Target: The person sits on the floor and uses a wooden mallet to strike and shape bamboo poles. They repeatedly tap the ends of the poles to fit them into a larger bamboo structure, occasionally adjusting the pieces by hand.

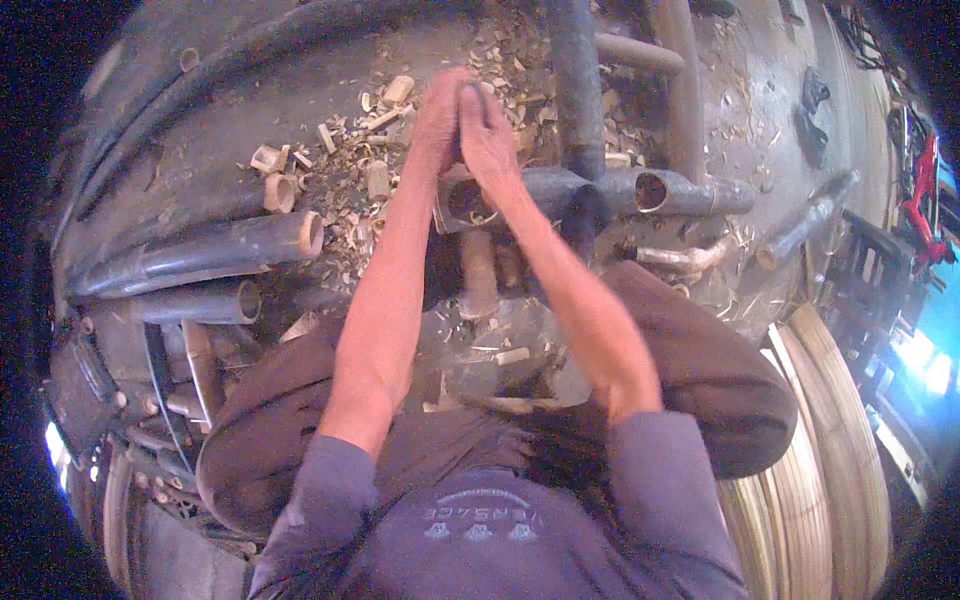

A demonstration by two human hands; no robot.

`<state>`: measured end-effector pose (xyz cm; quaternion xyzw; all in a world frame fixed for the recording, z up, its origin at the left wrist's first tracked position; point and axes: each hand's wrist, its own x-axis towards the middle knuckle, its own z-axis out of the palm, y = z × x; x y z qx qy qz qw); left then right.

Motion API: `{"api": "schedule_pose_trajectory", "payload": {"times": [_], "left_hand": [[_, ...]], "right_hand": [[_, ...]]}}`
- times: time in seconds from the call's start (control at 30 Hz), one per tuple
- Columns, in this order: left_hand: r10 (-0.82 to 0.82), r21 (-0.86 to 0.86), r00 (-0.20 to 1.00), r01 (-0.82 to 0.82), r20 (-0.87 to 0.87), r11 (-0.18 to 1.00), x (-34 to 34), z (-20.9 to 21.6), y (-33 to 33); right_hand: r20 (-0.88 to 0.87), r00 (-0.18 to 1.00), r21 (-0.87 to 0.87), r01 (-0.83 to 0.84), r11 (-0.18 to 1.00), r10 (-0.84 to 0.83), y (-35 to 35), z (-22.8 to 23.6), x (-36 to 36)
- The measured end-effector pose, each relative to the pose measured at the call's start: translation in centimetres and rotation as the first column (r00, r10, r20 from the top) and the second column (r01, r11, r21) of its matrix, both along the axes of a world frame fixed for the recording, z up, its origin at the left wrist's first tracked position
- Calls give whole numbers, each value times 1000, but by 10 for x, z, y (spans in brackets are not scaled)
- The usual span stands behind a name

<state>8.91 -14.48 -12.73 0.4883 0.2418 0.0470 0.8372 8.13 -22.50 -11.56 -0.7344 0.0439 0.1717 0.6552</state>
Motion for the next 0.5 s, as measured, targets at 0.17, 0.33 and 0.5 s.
{"api": "schedule_pose_trajectory", "payload": {"times": [0.17, 0.33, 0.5], "left_hand": [[-602, 350, 722, 496, 342, 794, 27, -16, -29], [-866, 321, 496, 812, 61, 488, 13, -2, -91], [-708, 318, 706, 674, -15, 667, 23, 6, -52]], "right_hand": [[295, 865, 67, 406, 912, -406, -15, -5, -27], [129, 641, -6, 763, 646, -757, -35, 5, -62], [63, 808, 84, 581, 809, -586, -19, 11, -42]]}}
